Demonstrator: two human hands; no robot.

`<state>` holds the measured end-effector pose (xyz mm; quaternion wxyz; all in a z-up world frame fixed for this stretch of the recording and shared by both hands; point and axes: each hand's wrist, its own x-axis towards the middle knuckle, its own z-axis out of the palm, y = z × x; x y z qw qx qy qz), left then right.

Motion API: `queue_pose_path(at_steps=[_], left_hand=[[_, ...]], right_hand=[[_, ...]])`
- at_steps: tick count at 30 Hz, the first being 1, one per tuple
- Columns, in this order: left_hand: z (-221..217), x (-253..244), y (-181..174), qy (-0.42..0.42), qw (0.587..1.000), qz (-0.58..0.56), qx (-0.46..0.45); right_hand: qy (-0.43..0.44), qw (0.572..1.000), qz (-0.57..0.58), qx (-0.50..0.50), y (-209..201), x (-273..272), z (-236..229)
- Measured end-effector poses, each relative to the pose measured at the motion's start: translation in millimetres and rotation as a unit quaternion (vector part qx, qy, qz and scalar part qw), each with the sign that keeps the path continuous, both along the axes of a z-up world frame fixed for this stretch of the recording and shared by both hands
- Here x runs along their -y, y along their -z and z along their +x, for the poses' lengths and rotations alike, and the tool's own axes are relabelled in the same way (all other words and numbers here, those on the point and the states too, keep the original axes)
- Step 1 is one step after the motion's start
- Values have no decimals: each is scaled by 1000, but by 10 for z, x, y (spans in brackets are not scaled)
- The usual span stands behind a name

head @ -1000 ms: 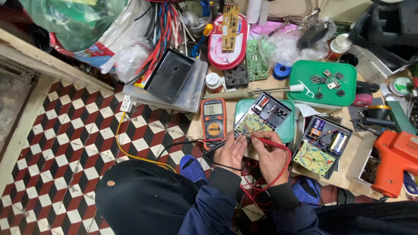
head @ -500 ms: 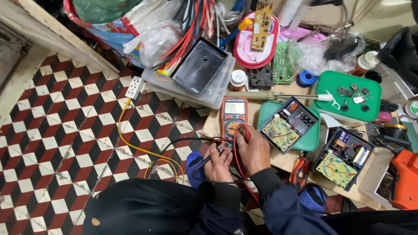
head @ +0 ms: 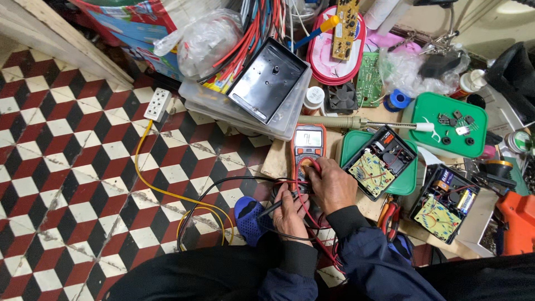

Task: The person uses a multimeter to test two small electronic devices on a cluttered workbench. They touch the probes to various points on the circuit boards, observe the multimeter readings, and switch between the two devices.

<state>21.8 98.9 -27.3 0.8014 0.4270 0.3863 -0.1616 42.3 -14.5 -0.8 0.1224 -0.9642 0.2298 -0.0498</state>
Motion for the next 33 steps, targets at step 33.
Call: queue_pose_path(at_steps=[33], left_hand=[[-34,-13,114,-8,1000,10,28]], right_hand=[[113,990,84,-28,82,-89,100]])
